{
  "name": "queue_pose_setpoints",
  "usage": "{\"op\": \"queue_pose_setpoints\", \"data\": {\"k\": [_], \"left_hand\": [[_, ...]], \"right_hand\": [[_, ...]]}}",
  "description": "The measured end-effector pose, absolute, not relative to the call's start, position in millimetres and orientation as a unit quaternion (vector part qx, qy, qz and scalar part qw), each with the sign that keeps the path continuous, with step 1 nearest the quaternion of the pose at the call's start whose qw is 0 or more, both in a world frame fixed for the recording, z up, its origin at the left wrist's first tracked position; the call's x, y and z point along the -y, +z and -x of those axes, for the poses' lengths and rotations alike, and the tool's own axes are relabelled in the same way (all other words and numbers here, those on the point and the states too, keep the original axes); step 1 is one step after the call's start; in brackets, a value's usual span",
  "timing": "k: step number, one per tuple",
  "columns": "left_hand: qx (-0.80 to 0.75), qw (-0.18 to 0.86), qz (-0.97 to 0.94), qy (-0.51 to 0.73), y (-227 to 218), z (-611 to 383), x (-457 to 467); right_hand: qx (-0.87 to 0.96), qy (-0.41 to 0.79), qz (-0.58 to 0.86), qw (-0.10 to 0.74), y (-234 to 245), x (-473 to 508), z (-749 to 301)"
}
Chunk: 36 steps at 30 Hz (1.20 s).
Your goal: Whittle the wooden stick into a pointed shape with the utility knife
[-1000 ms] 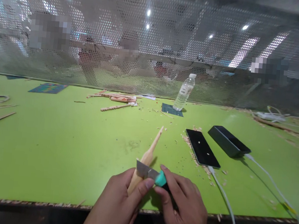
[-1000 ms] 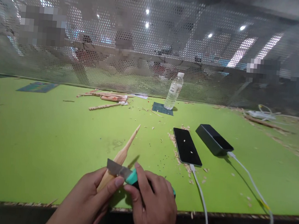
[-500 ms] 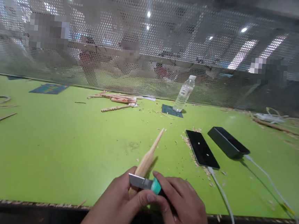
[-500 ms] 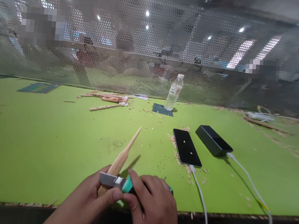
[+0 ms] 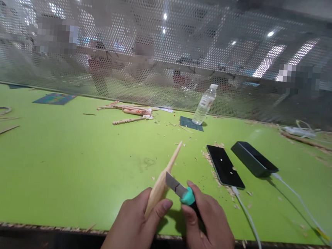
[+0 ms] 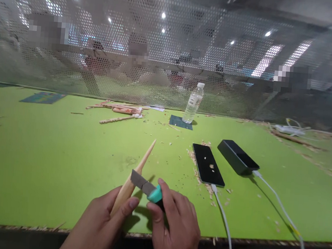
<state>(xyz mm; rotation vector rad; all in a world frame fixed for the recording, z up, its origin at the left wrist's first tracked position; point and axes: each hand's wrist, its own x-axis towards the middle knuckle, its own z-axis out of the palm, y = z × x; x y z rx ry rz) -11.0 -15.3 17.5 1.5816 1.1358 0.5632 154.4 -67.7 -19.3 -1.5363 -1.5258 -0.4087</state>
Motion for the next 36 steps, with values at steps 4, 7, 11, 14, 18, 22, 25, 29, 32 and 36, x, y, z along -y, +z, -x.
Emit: {"op": "queue_pose_setpoints", "data": {"k": [4, 7, 11, 14, 18, 22, 25, 29, 32, 36], "left_hand": [[-0.429, 0.579, -0.647, 0.247, 22.3, 14.1, 13.6], [-0.396, 0.601, -0.643, 0.262, 24.7, 16.5, 12.3], [-0.375, 0.613, -0.639, 0.274, 23.1, 18.3, 13.2], [-0.362, 0.625, -0.636, 0.270, 20.4, 17.4, 15.0], [-0.388, 0.590, -0.655, 0.269, 17.7, 14.0, 15.7], [-0.429, 0.556, -0.664, 0.255, 19.2, 11.4, 14.9], [-0.444, 0.554, -0.660, 0.246, 21.0, 11.6, 14.4], [-0.449, 0.584, -0.639, 0.219, 20.7, 13.8, 13.7], [-0.429, 0.643, -0.609, 0.181, 19.5, 15.3, 12.0], [-0.406, 0.674, -0.595, 0.166, 18.9, 16.9, 8.8]], "right_hand": [[0.635, -0.166, 0.618, 0.433, -19.2, 67.0, -155.7], [0.673, -0.155, 0.595, 0.410, -18.0, 67.8, -158.2], [0.726, -0.125, 0.553, 0.391, -15.2, 71.3, -162.2], [0.739, -0.115, 0.544, 0.380, -13.5, 73.2, -163.0], [0.730, -0.145, 0.549, 0.381, -14.2, 72.8, -160.1], [0.700, -0.187, 0.569, 0.389, -17.7, 71.1, -155.2], [0.649, -0.202, 0.606, 0.413, -19.2, 69.3, -153.7], [0.605, -0.186, 0.636, 0.441, -20.5, 67.4, -155.1], [0.611, -0.171, 0.630, 0.447, -21.4, 67.6, -156.6], [0.640, -0.147, 0.620, 0.430, -20.0, 69.0, -159.1]]}}
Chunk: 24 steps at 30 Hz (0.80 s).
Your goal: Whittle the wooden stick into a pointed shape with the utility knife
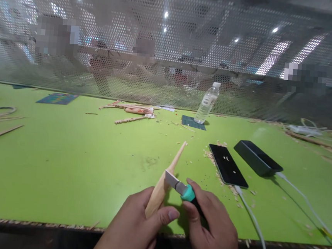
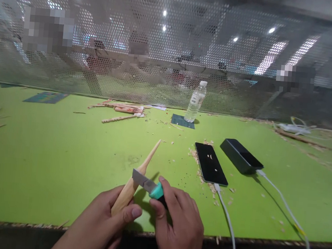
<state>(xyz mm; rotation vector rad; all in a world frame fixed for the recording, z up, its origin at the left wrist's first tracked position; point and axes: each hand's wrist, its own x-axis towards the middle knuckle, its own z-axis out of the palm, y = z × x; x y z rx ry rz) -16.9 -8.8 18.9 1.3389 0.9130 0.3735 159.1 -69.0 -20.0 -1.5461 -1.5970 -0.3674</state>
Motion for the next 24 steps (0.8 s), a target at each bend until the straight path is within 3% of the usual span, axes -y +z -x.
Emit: {"op": "queue_pose_setpoints", "data": {"k": [9, 20, 24], "left_hand": [[-0.391, 0.689, -0.582, 0.183, 19.0, 19.8, 6.5], [-0.441, 0.601, -0.626, 0.229, 24.7, 9.8, 11.2], [-0.435, 0.625, -0.615, 0.204, 23.2, 10.9, 10.8]], "right_hand": [[0.741, -0.109, 0.555, 0.363, -10.7, 73.1, -166.1], [0.679, -0.155, 0.583, 0.418, -17.0, 68.9, -158.1], [0.669, -0.171, 0.586, 0.424, -18.5, 68.4, -155.6]]}}
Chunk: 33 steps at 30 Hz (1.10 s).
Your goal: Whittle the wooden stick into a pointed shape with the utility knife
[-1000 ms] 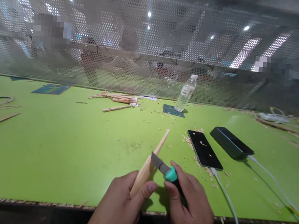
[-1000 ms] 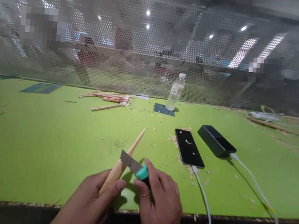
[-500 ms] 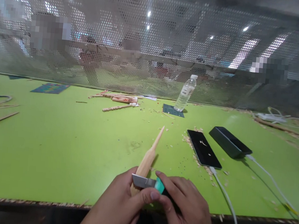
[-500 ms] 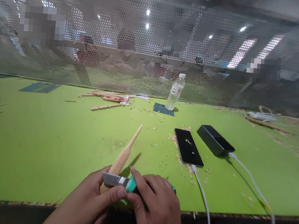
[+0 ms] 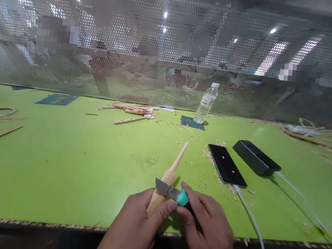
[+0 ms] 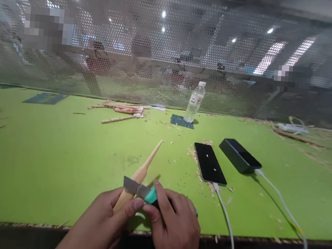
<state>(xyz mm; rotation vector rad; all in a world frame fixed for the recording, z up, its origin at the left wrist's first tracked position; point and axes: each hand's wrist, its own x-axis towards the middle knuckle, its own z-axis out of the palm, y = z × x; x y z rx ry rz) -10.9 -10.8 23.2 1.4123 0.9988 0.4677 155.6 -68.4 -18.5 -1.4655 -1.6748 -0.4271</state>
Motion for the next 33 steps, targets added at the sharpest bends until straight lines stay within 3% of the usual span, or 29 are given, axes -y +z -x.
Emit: {"op": "queue_pose_setpoints", "data": {"k": [16, 25, 33], "left_hand": [[-0.418, 0.664, -0.593, 0.179, 22.0, 16.2, 8.8], [-0.381, 0.718, -0.562, 0.153, 22.9, 20.2, 6.2], [-0.400, 0.690, -0.584, 0.150, 20.0, 19.9, 5.8]], "right_hand": [[0.592, -0.152, 0.643, 0.462, -25.9, 70.0, -161.6], [0.679, -0.126, 0.601, 0.403, -19.2, 72.6, -167.9], [0.744, -0.096, 0.551, 0.366, -17.0, 76.2, -169.7]]}}
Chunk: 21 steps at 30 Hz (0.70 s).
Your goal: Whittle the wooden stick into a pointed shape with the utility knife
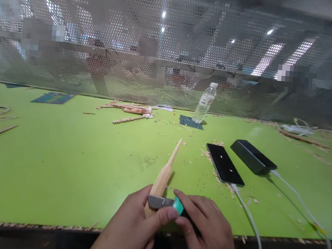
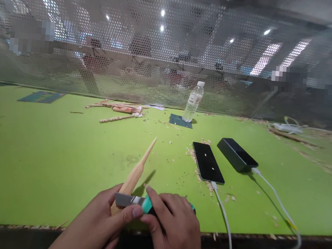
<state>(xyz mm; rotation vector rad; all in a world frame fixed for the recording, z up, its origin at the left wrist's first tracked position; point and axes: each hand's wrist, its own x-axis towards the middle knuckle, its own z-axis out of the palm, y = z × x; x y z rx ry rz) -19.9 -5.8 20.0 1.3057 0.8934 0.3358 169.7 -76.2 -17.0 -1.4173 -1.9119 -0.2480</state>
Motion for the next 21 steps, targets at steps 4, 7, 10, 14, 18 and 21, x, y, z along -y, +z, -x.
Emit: {"op": "queue_pose_setpoints", "data": {"k": [4, 7, 10, 14, 18, 21], "left_hand": [[-0.404, 0.676, -0.600, 0.143, 26.5, 17.6, 5.2], [-0.409, 0.678, -0.592, 0.147, 27.0, 14.8, 6.3], [-0.420, 0.668, -0.592, 0.162, 24.6, 12.9, 8.1], [-0.420, 0.659, -0.605, 0.153, 23.7, 14.3, 10.3], [-0.429, 0.649, -0.612, 0.141, 27.1, 16.6, 10.0], [-0.431, 0.650, -0.610, 0.142, 28.0, 16.9, 9.0]], "right_hand": [[0.735, -0.126, 0.554, 0.369, -19.6, 76.5, -167.6], [0.722, -0.145, 0.559, 0.380, -20.2, 75.2, -165.0], [0.692, -0.156, 0.576, 0.405, -20.4, 72.9, -161.3], [0.658, -0.186, 0.597, 0.420, -21.6, 71.0, -157.9], [0.565, -0.185, 0.662, 0.456, -23.8, 70.9, -159.9], [0.551, -0.165, 0.664, 0.477, -26.7, 71.1, -162.8]]}}
